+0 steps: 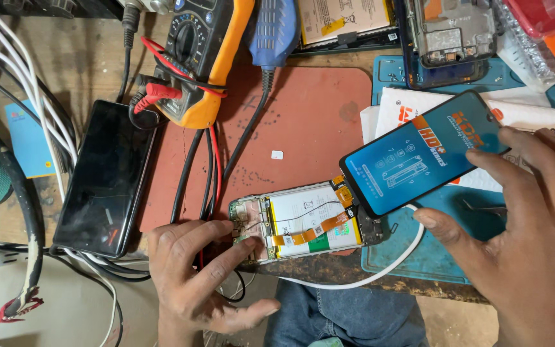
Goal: The person works on a disassembled smartphone, testing the screen by swiping and tapping, then removes and reinserts the SIM card tray. They continue to test the screen and power button while the device remains open on the workbench.
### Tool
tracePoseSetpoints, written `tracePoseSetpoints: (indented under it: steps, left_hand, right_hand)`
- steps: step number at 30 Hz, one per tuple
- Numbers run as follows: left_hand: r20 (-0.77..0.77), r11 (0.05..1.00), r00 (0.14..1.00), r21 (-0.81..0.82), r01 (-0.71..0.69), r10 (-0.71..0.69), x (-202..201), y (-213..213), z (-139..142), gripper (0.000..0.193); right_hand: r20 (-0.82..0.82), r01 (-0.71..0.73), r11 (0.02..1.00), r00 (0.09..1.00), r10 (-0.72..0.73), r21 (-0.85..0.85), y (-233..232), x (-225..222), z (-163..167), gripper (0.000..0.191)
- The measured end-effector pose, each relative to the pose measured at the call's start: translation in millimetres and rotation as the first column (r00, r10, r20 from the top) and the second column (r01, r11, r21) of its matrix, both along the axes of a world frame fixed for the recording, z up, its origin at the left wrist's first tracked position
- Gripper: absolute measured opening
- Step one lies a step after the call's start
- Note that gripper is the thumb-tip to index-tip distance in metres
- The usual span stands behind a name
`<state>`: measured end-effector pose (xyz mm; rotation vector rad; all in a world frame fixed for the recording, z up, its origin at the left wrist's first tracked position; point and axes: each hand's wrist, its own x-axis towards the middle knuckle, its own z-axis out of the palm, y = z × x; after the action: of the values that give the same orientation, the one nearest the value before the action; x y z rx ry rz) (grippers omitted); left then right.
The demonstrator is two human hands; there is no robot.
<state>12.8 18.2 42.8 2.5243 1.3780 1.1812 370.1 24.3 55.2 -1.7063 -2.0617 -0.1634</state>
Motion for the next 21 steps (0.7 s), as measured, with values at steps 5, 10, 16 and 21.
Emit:
tracePoseSetpoints:
  steps: [5,10,16,21]
  left_hand:
    - [-0.072,0.999,0.997,0.044,-0.025,0.029,3.2,-1.5,-2.6,0.058]
    - [-0.164,0.998,0.986,-0.059,-0.034,0.024,2.6,-9.0,1.1,0.058]
    - [-0.219,0.996,0.976,-0.087,-0.035,0.015,-6.4,-5.8,-8.6,0.051]
    - [-0.313,0.999,0.95,-0.023,-0.026,0.018,-13.4,-4.5,-19.7,0.048]
  right_hand:
    - [-0.006,0.02,1.0,1.0,-0.02,0.007,2.0,-3.6,0.7,0.073]
    - [-0.123,0.01,1.0,0.992,-0.006,0.03,4.6,-12.3,5.4,0.072]
    - [-0.136,0.046,0.998,0.99,-0.042,0.031,7.2,-20.2,11.0,0.073]
    - [-0.178,0.04,0.999,0.983,-0.033,0.032,7.4,-23.2,14.5,0.072]
